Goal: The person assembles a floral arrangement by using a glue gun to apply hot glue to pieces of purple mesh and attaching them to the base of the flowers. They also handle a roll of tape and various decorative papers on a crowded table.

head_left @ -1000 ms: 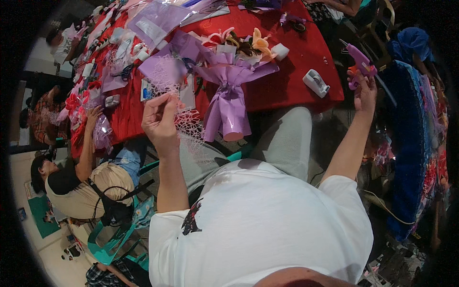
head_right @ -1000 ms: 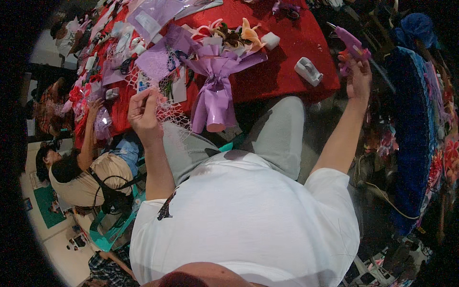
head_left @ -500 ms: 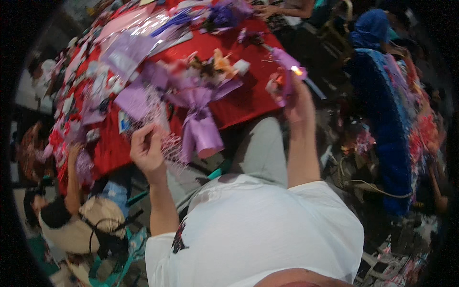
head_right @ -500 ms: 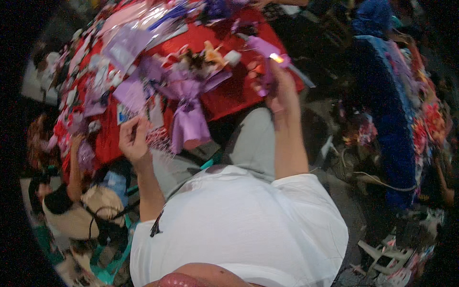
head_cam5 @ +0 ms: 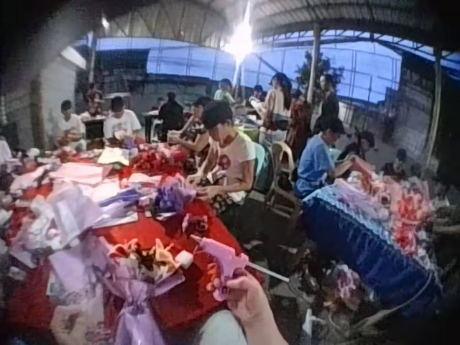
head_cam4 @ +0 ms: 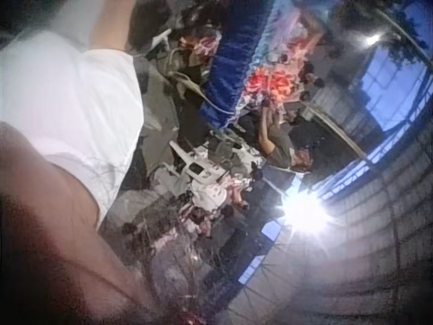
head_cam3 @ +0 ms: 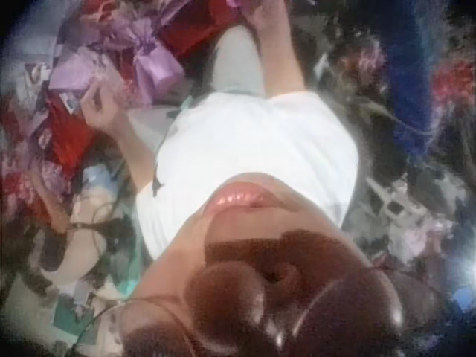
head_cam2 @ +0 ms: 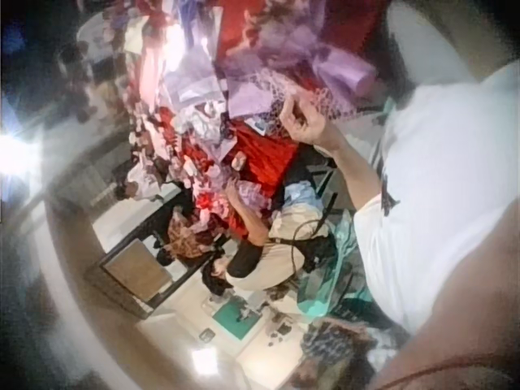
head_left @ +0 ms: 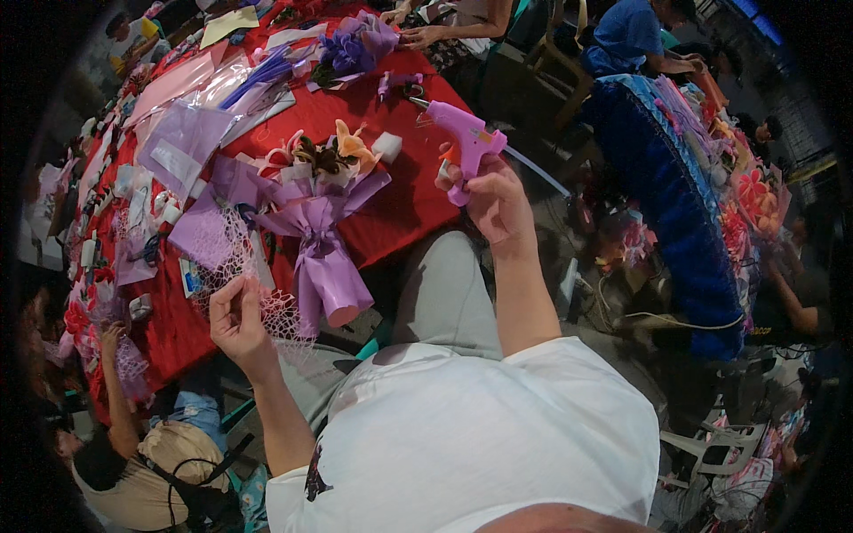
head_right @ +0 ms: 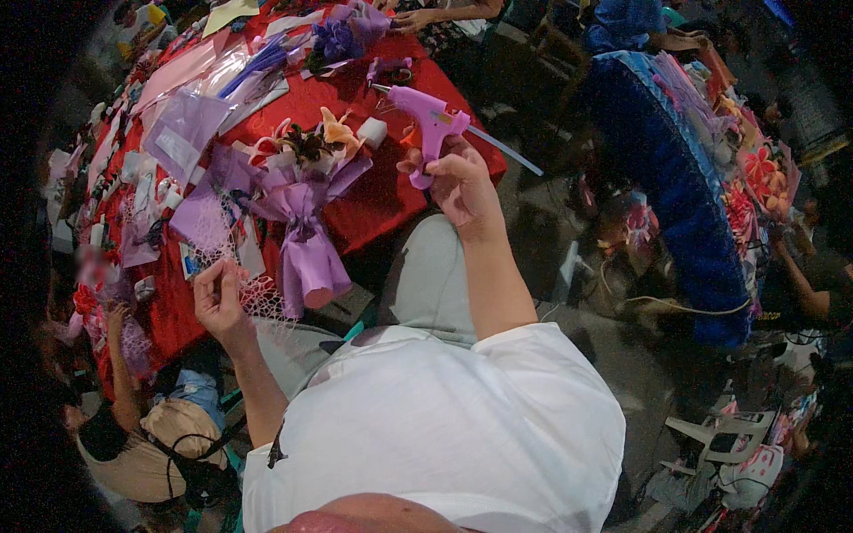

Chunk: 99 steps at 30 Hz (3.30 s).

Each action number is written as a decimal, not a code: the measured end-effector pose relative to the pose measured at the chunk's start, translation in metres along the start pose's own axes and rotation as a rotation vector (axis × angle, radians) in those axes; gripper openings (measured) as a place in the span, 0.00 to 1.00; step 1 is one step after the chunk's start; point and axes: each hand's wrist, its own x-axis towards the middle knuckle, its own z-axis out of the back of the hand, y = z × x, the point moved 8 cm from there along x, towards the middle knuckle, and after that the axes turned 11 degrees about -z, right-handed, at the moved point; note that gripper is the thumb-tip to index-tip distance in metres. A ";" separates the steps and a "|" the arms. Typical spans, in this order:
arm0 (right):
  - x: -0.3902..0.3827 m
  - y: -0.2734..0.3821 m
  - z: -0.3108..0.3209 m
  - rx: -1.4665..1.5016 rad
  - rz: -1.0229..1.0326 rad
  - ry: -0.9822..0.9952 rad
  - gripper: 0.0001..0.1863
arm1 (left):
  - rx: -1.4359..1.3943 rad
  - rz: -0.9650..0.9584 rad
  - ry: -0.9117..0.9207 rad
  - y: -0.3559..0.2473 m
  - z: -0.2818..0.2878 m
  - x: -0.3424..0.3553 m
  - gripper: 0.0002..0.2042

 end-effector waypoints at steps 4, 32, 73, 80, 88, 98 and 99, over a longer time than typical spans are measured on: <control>-0.001 0.000 0.001 -0.075 0.017 -0.005 0.28 | 0.001 -0.020 0.024 -0.001 -0.001 0.002 0.05; 0.009 -0.062 0.030 -0.141 -0.065 -0.143 0.27 | 0.604 -0.185 0.285 0.079 -0.074 -0.008 0.03; 0.067 -0.135 -0.105 -0.442 -0.019 0.180 0.35 | 0.383 -0.423 0.035 0.017 -0.082 0.004 0.04; 0.058 -0.133 -0.102 -0.200 -0.183 0.214 0.39 | 0.064 -0.256 0.020 0.014 -0.086 -0.001 0.06; 0.060 -0.124 -0.100 -0.210 -0.133 0.167 0.27 | -0.125 -0.007 0.092 0.017 -0.090 -0.007 0.06; 0.060 -0.127 -0.103 -0.245 -0.124 0.206 0.29 | -0.442 0.363 0.014 0.043 -0.086 -0.012 0.08; 0.060 -0.129 -0.103 -0.252 -0.122 0.210 0.29 | -0.464 0.378 0.009 0.045 -0.084 -0.013 0.08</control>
